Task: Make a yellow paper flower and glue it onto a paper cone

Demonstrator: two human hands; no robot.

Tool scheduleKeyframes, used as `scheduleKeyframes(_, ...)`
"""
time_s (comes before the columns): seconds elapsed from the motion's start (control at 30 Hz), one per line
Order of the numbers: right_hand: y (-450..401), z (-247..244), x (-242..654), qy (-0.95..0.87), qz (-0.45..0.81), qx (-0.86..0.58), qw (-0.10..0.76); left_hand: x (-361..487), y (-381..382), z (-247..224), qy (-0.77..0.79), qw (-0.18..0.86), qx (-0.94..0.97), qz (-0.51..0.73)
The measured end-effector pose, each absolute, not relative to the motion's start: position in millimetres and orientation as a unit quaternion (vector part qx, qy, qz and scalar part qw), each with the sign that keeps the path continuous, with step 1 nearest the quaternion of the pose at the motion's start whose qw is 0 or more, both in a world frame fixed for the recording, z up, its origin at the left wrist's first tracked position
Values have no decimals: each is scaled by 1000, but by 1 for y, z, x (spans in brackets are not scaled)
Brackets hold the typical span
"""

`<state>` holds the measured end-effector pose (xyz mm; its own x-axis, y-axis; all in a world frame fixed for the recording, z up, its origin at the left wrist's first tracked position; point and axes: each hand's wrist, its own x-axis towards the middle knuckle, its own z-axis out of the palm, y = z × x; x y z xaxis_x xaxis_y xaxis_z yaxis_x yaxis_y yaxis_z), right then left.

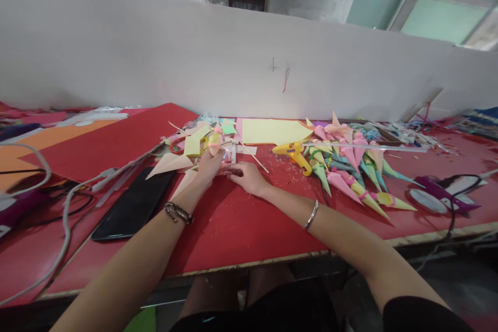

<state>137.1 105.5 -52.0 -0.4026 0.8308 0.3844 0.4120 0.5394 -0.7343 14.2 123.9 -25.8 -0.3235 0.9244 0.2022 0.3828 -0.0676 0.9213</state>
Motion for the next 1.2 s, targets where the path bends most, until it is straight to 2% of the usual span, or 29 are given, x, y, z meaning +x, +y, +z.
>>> scheduleKeyframes(0.53, 101, -52, 136, -796, 333, -351, 363, 21, 121, -30, 613, 254, 567, 488)
scheduleKeyframes(1.0, 99, -49, 142, -809, 379, -315, 320, 22, 123, -36, 618, 206, 617, 442)
scheduleKeyframes(1.2, 99, -41, 148, -810, 403, -302, 302, 23, 121, -34, 610, 224, 626, 431)
